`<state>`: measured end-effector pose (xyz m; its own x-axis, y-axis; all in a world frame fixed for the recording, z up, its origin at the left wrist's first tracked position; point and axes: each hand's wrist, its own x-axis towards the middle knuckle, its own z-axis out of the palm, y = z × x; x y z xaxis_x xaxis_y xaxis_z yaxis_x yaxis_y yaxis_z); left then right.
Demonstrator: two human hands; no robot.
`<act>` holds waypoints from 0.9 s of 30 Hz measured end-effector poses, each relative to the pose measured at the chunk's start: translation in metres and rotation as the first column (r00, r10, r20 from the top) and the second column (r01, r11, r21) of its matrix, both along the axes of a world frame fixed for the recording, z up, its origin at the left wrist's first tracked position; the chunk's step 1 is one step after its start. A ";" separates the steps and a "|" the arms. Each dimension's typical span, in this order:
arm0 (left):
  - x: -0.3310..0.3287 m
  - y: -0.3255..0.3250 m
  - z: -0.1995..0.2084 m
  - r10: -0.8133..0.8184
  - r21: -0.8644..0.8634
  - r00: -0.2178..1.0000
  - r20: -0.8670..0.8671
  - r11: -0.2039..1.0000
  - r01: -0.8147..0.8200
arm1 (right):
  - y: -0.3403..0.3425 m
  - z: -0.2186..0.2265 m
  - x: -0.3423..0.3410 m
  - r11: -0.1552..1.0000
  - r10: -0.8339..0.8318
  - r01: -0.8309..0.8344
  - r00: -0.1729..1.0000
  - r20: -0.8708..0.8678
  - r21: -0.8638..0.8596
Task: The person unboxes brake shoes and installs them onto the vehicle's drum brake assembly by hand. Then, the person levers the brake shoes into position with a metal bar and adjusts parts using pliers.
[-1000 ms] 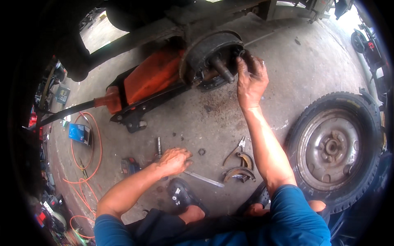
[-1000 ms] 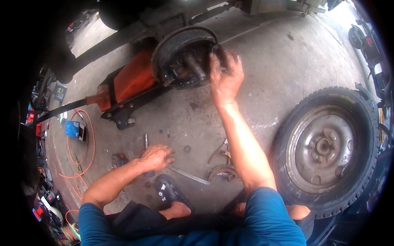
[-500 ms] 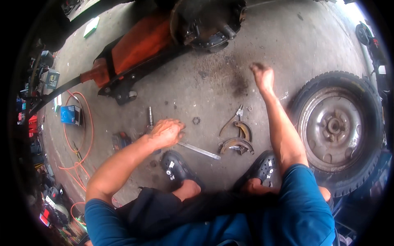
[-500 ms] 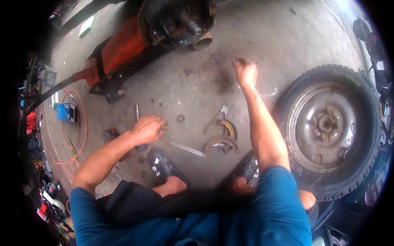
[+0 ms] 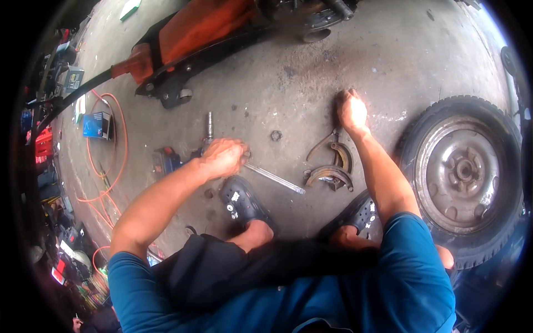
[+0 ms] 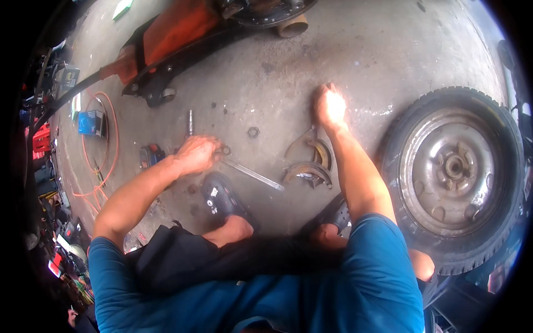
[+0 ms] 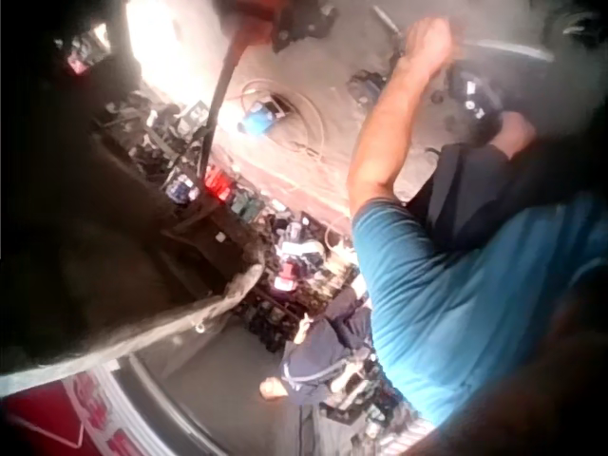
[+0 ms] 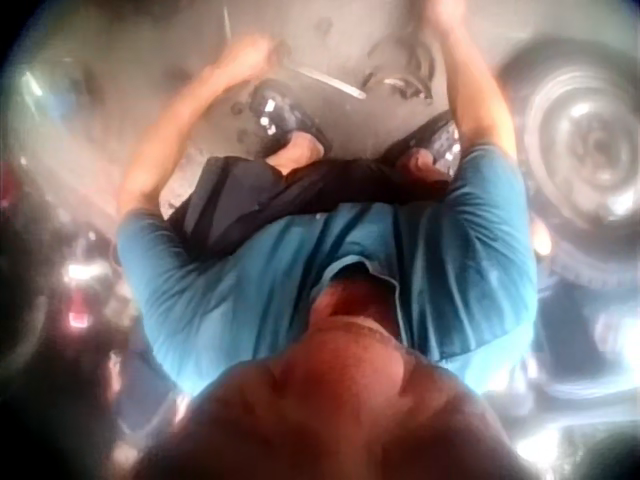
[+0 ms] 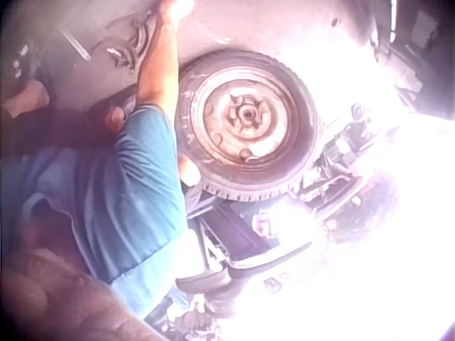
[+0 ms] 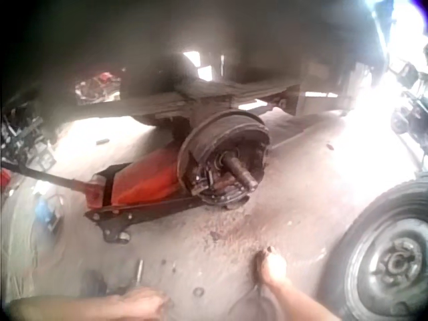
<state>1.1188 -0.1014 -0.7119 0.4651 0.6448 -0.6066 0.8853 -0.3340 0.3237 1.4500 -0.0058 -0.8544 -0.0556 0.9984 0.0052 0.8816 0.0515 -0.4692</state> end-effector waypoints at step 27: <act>0.177 0.024 -0.048 0.509 0.168 0.841 0.184 0.827 -0.537 | 0.072 0.085 0.061 0.794 -0.431 -0.101 0.603 -0.671 -0.600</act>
